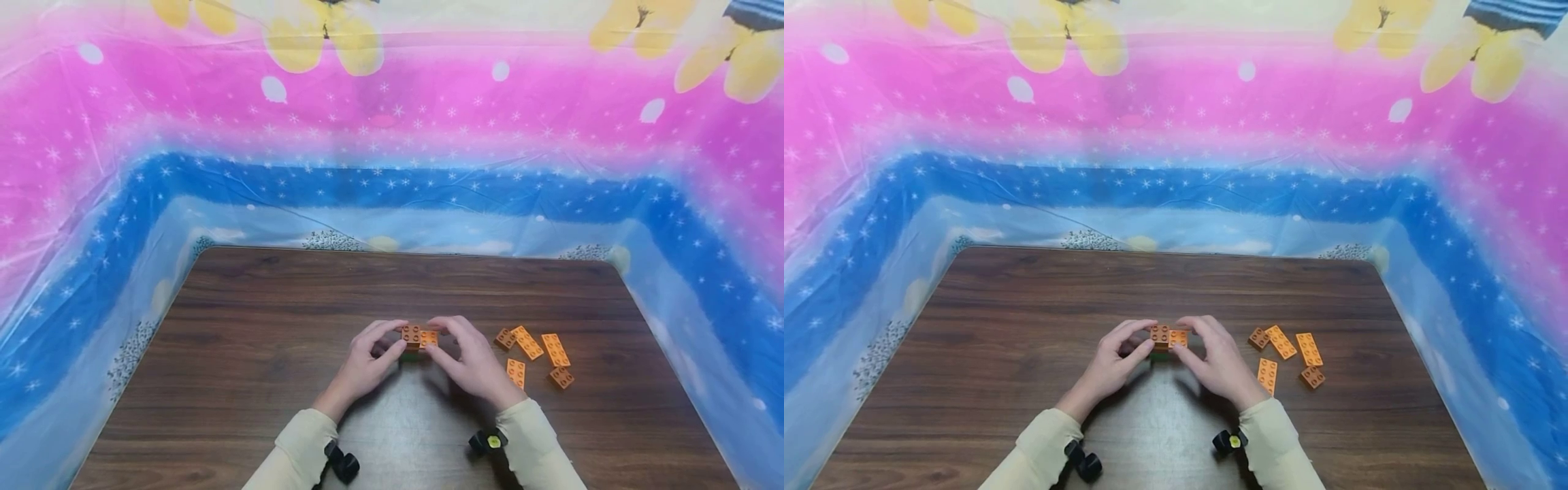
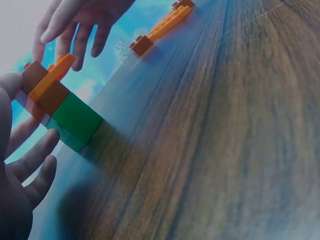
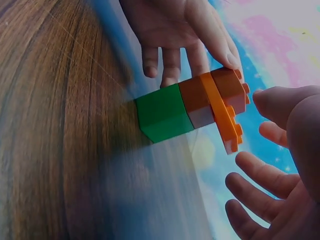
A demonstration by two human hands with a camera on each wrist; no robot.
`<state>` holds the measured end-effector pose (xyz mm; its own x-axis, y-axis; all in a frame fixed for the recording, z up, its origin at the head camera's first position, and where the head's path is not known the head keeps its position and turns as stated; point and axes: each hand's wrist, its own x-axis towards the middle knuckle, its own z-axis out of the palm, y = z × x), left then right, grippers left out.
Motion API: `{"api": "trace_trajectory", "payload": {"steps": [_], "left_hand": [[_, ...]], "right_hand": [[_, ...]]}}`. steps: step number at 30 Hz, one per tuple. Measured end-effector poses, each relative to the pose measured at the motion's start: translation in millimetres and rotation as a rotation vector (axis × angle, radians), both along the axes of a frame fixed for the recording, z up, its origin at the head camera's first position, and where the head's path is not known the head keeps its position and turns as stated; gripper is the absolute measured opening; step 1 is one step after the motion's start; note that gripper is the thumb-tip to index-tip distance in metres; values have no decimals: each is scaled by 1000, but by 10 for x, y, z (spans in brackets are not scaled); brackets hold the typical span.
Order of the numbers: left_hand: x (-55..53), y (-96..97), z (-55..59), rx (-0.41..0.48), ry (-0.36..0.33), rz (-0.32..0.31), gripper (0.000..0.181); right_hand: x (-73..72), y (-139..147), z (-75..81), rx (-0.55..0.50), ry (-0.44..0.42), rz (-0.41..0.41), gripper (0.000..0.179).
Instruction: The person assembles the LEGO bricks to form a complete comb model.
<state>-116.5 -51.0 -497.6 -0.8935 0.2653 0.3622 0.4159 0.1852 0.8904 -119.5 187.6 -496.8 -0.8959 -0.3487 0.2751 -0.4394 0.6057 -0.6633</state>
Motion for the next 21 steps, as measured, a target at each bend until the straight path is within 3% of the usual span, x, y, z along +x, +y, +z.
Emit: {"api": "trace_trajectory", "payload": {"steps": [21], "left_hand": [[-6,-10,-29,-10,-16,4,32]], "right_hand": [[219,396,-66,64,-35,-156,50]]}}
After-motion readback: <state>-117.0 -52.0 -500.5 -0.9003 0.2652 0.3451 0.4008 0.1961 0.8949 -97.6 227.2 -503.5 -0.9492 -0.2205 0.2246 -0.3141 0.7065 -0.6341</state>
